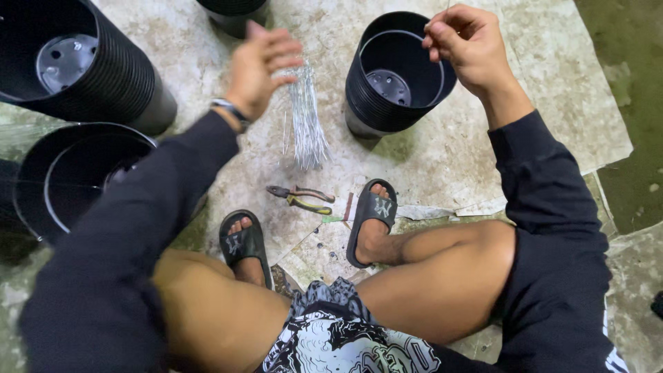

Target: The person sits on the floor and assembles wire hangers into black plastic planters. They cut wire with pliers, bend it into a loop, and insert the ends into holes in the planter base, then secure the wire by bending it inside the pot.

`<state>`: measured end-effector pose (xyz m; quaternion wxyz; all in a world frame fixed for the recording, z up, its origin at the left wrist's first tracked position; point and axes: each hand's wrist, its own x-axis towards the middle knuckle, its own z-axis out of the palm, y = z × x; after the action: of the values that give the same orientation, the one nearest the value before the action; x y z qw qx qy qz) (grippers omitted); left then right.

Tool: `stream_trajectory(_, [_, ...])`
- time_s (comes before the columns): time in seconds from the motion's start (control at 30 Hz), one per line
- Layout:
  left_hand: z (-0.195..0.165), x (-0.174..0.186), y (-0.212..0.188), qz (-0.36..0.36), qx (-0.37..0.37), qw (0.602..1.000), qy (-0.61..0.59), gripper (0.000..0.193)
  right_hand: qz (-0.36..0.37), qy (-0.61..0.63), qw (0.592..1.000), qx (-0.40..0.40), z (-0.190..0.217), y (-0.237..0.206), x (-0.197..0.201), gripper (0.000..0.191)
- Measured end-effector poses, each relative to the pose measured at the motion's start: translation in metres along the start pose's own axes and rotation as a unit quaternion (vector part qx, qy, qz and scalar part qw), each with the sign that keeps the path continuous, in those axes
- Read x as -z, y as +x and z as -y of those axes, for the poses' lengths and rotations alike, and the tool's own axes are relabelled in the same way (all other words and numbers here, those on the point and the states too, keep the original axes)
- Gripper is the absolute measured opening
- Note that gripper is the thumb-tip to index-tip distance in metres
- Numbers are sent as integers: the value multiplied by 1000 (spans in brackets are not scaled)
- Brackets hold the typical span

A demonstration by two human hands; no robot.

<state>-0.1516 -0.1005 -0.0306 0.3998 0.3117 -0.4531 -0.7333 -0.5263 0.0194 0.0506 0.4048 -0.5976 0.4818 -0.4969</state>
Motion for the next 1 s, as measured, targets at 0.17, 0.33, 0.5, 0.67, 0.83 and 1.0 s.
stream_trajectory(0.17, [72, -87, 7, 129, -302, 772, 544, 54, -92, 19, 995, 16, -8, -2, 12, 12])
stream_trajectory(0.33, [103, -149, 31, 176, -487, 564, 644, 55, -129, 25, 990, 43, -24, -5, 21, 15])
stream_trajectory(0.5, [105, -158, 52, 247, -346, 556, 714, 16, -131, 19, 990, 44, -33, -14, 34, 18])
stream_trajectory(0.67, [102, -149, 52, 241, -381, 569, 688, 16, -125, 17, 991, 51, -32, -12, 35, 18])
stream_trajectory(0.83, [95, -142, 42, 257, -375, 569, 685, 11, -122, -4, 990, 64, -21, -8, 24, 16])
stream_trajectory(1.0, [67, -130, 22, 243, -462, 568, 636, 9, -110, -23, 988, 102, 1, -1, 9, 15])
